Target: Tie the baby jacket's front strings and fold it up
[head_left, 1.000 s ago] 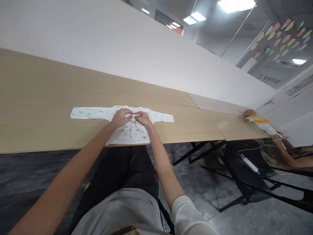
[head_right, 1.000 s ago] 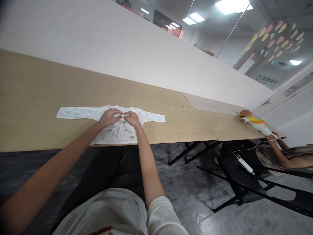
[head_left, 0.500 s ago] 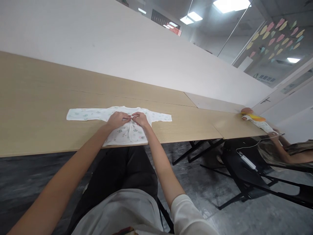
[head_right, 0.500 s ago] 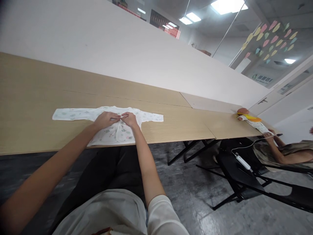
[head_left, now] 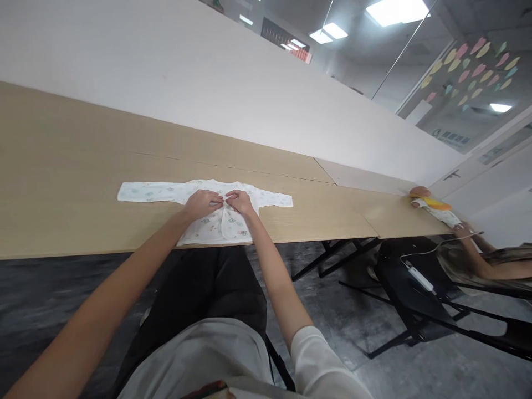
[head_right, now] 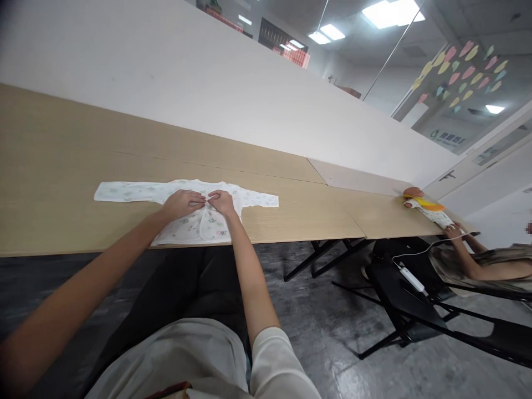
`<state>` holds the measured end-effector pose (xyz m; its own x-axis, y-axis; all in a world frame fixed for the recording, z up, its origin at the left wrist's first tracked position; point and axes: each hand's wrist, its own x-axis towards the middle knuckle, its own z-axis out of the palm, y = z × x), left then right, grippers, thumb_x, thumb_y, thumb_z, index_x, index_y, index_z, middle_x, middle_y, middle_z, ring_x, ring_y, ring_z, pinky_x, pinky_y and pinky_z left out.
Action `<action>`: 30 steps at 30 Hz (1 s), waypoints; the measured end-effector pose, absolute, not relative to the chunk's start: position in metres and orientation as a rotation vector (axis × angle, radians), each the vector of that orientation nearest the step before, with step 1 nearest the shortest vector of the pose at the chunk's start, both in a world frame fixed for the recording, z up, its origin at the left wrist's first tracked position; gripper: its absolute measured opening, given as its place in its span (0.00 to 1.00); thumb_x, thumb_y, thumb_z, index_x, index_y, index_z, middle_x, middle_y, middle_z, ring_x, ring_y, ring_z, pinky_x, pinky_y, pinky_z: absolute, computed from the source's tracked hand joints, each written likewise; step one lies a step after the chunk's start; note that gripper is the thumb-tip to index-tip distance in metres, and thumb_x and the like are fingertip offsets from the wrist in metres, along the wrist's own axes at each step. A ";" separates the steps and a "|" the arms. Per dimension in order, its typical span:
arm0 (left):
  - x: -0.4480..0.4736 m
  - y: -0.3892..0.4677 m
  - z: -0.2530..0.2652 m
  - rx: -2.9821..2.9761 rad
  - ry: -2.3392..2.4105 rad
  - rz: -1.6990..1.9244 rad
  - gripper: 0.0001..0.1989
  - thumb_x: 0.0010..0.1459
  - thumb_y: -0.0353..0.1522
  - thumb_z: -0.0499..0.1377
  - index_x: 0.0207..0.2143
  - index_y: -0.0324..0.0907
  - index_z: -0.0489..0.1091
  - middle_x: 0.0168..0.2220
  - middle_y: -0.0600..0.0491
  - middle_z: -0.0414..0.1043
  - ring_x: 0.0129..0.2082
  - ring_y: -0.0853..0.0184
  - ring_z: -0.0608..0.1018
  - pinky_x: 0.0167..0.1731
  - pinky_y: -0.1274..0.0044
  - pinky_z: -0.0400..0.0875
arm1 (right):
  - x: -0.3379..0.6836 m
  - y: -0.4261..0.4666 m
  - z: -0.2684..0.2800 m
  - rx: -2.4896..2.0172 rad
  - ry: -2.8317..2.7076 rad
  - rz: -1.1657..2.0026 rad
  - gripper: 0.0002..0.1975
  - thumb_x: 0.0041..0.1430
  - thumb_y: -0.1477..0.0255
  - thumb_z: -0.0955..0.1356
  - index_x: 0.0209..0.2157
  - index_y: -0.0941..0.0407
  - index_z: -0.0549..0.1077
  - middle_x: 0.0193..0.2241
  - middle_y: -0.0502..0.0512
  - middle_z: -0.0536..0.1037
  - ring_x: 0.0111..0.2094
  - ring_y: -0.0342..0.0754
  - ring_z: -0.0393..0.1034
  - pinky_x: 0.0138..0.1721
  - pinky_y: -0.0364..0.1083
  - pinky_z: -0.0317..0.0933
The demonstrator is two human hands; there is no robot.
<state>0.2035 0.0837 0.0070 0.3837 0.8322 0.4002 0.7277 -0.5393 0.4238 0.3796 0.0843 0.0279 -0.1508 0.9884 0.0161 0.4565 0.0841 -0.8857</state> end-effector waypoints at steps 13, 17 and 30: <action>0.199 0.020 0.025 2.408 1.344 0.630 0.21 0.54 0.48 0.52 0.30 0.46 0.79 0.35 0.48 0.79 0.38 0.57 0.77 0.43 0.70 0.69 | 0.394 0.031 0.054 -1.500 -2.196 0.785 0.22 0.55 0.65 0.73 0.14 0.57 0.66 0.11 0.44 0.60 0.18 0.38 0.55 0.23 0.40 0.47; 0.201 0.023 0.019 2.300 1.347 0.707 0.21 0.54 0.46 0.52 0.36 0.45 0.79 0.39 0.48 0.79 0.41 0.57 0.78 0.44 0.70 0.70 | 0.390 0.027 0.053 -1.526 -2.164 0.749 0.19 0.56 0.65 0.72 0.16 0.57 0.67 0.10 0.43 0.61 0.17 0.38 0.57 0.22 0.39 0.48; 0.221 0.033 0.016 2.178 1.400 0.814 0.16 0.51 0.42 0.56 0.34 0.46 0.80 0.36 0.50 0.80 0.38 0.58 0.79 0.43 0.71 0.72 | 0.402 0.035 0.047 -1.499 -2.057 1.045 0.14 0.54 0.79 0.65 0.16 0.57 0.66 0.11 0.44 0.65 0.16 0.40 0.62 0.25 0.38 0.56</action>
